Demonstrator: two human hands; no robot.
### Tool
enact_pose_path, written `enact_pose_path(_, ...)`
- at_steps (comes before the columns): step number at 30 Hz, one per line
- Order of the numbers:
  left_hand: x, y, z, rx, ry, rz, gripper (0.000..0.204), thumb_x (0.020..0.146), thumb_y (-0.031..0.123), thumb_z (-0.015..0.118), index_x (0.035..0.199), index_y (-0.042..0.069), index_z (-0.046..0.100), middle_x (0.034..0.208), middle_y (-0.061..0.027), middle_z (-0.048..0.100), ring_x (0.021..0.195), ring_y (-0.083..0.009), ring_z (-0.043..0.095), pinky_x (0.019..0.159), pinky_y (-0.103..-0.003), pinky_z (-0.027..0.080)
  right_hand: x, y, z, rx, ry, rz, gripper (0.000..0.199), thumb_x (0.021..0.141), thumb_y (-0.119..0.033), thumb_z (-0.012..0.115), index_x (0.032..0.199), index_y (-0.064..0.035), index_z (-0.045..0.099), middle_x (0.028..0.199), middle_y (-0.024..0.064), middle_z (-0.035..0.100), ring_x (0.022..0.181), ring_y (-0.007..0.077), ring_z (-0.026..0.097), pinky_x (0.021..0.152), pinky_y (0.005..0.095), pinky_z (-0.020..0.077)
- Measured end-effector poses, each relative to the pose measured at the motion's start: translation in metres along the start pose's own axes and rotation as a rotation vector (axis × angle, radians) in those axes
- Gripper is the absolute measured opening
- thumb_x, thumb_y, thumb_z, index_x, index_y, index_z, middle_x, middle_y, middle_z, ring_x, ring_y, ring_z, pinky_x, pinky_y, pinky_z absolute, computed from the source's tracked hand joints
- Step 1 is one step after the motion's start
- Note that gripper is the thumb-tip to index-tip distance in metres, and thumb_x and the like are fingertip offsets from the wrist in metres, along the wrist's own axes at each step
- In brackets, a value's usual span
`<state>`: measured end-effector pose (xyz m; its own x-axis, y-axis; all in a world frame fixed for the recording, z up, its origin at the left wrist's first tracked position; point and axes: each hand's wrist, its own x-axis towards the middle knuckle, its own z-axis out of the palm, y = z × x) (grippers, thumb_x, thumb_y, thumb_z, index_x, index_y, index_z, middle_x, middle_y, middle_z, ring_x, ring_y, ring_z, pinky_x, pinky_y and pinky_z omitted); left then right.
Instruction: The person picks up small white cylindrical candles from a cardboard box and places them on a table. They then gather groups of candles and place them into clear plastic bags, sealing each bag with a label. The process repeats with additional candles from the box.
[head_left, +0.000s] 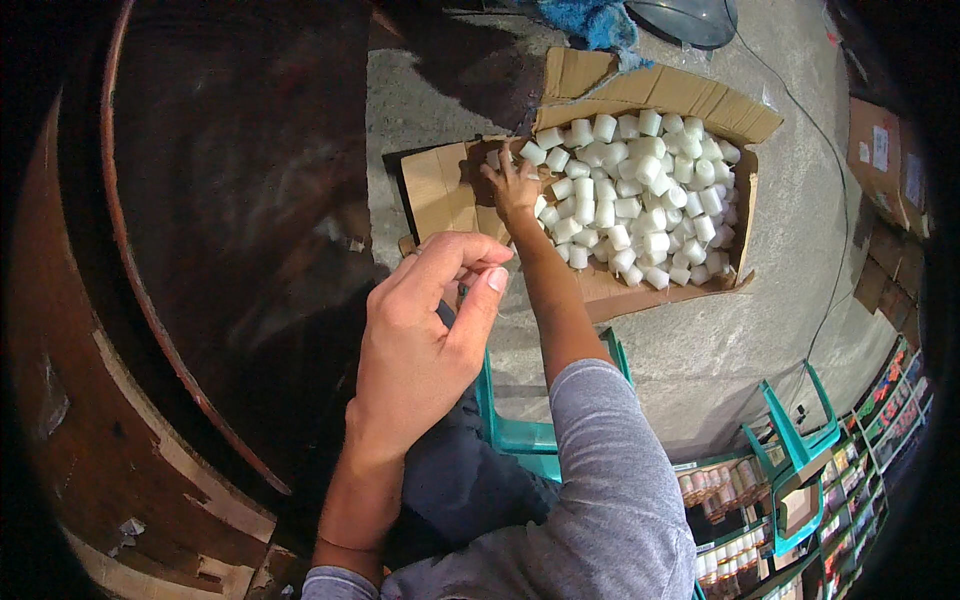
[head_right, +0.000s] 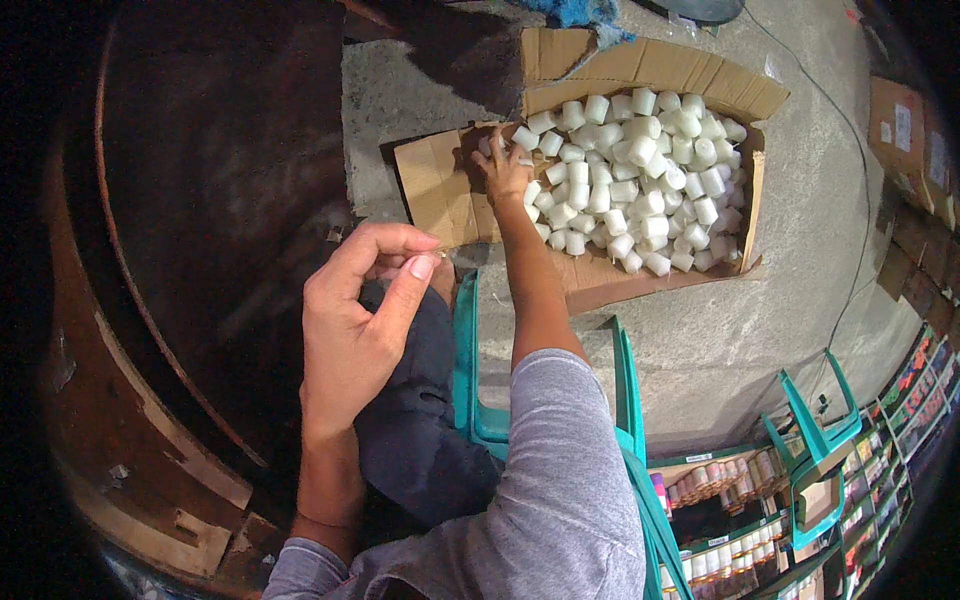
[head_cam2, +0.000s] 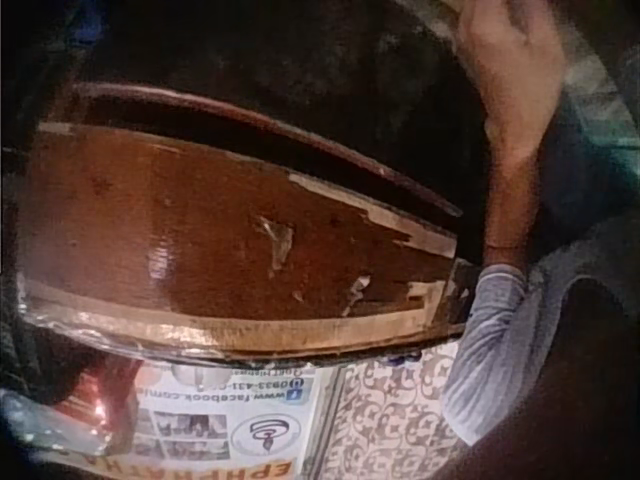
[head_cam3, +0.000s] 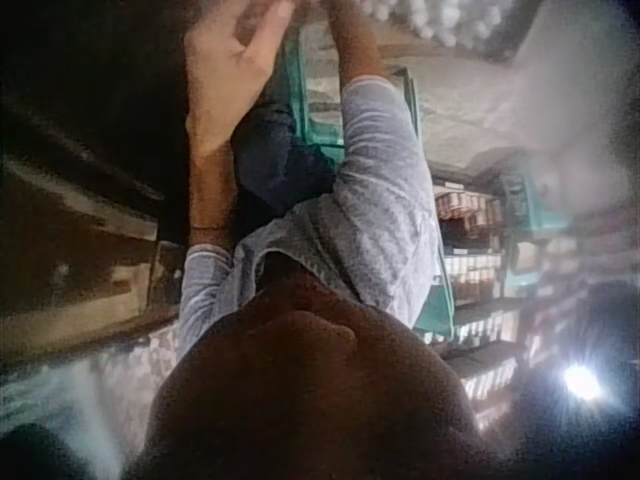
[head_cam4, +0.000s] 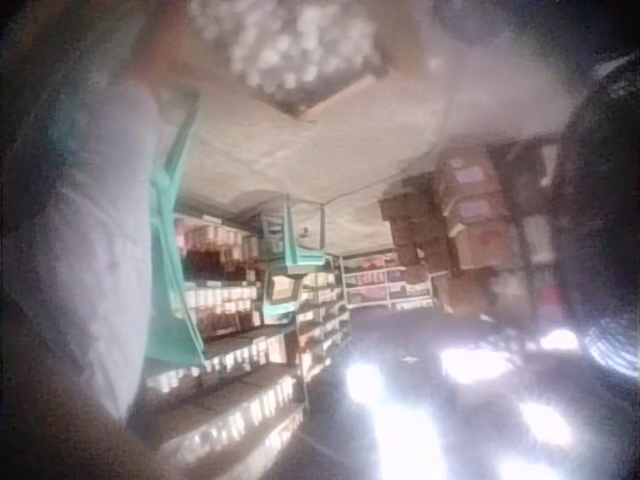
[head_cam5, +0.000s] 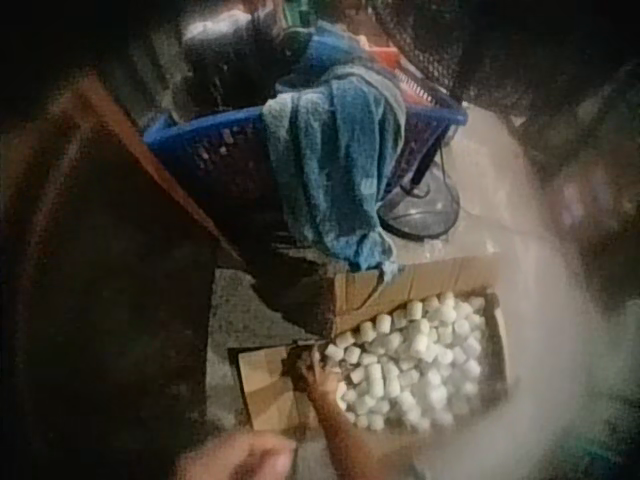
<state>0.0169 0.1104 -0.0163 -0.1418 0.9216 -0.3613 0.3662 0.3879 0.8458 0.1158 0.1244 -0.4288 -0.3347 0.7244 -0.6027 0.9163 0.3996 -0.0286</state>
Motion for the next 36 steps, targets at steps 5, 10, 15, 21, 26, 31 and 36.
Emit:
enact_pose_path(5, 0.000, 0.001, -0.002, -0.025, 0.005, -0.041, 0.009, 0.092, 0.003, 0.065, 0.100, 0.000, 0.067, 0.092, -0.0063, 0.071, 0.085, -0.0112, 0.067, 0.078, -0.025, 0.051, 0.001, 0.005, 0.008, -0.080, 0.083, -0.181, 0.049, 0.096, -0.036, 0.052, 0.143, -0.0473, 0.044, 0.157, 0.0027, 0.035, 0.133, 0.0346, 0.043, 0.085, 0.0472, 0.0552)
enact_pose_path(10, 0.007, 0.005, -0.004, -0.012, 0.067, -0.106, 0.007, 0.093, 0.004, 0.064, 0.097, 0.000, 0.067, 0.086, -0.0045, 0.069, 0.082, -0.0113, 0.067, 0.076, -0.025, 0.051, 0.013, 0.013, 0.009, 0.191, 0.167, 0.004, 0.046, 0.093, -0.030, 0.059, 0.139, -0.0307, 0.053, 0.135, 0.0104, 0.057, 0.124, 0.0344, 0.054, 0.084, 0.0457, 0.0550)
enact_pose_path(15, 0.008, -0.023, -0.017, -0.090, 0.261, -0.176, 0.031, 0.093, 0.011, 0.065, 0.123, 0.004, 0.059, 0.119, -0.0082, 0.059, 0.107, -0.0140, 0.056, 0.090, -0.028, 0.046, -0.059, 0.004, -0.121, 1.198, 0.530, -0.005, 0.041, 0.075, -0.005, 0.072, 0.114, -0.0124, 0.062, 0.114, 0.0146, 0.063, 0.106, 0.0349, 0.062, 0.085, 0.0456, 0.0532)
enact_pose_path(21, 0.022, 0.000, -0.023, -1.014, 0.133, -0.380, 0.048, 0.099, 0.048, 0.055, 0.125, 0.008, 0.058, 0.133, -0.0166, 0.055, 0.118, -0.0255, 0.056, 0.099, -0.041, 0.046, -0.196, -0.024, -0.313, 1.355, 0.885, -0.677, 0.047, 0.088, -0.044, 0.065, 0.119, -0.0085, 0.063, 0.122, 0.0154, 0.064, 0.115, 0.0382, 0.058, 0.106, 0.0506, 0.0370)
enact_pose_path(26, 0.024, -0.001, -0.035, -1.065, 0.106, -0.376, 0.045, 0.098, 0.051, 0.055, 0.117, 0.010, 0.060, 0.131, -0.0190, 0.056, 0.110, -0.0277, 0.060, 0.085, -0.041, 0.052, -0.222, -0.047, -0.352, 0.940, 0.829, -0.454, 0.062, 0.085, -0.052, 0.064, 0.129, -0.0090, 0.062, 0.151, 0.0164, 0.042, 0.143, 0.0449, 0.027, 0.111, 0.0641, 0.0259)
enact_pose_path(31, 0.006, -0.006, -0.034, -1.372, -0.003, -0.542, 0.044, 0.098, 0.054, 0.054, 0.109, 0.013, 0.063, 0.128, -0.0213, 0.057, 0.102, -0.0300, 0.063, 0.071, -0.040, 0.058, -0.222, -0.012, -0.338, 1.429, 1.179, -0.639, 0.042, 0.097, -0.036, 0.052, 0.123, -0.0040, 0.057, 0.140, 0.0238, 0.045, 0.128, 0.0413, 0.044, 0.102, 0.0531, 0.0415)
enact_pose_path(36, -0.001, -0.006, -0.024, -1.896, -0.208, -0.766, 0.044, 0.099, 0.054, 0.051, 0.112, 0.013, 0.062, 0.125, -0.0228, 0.057, 0.076, -0.0217, 0.053, 0.057, -0.033, 0.051, -0.144, -0.021, -0.185, 2.137, 0.737, 0.326, 0.020, 0.098, -0.016, 0.053, 0.114, -0.0043, 0.054, 0.114, 0.0117, 0.051, 0.103, 0.0200, 0.053, 0.088, 0.0382, 0.0489)
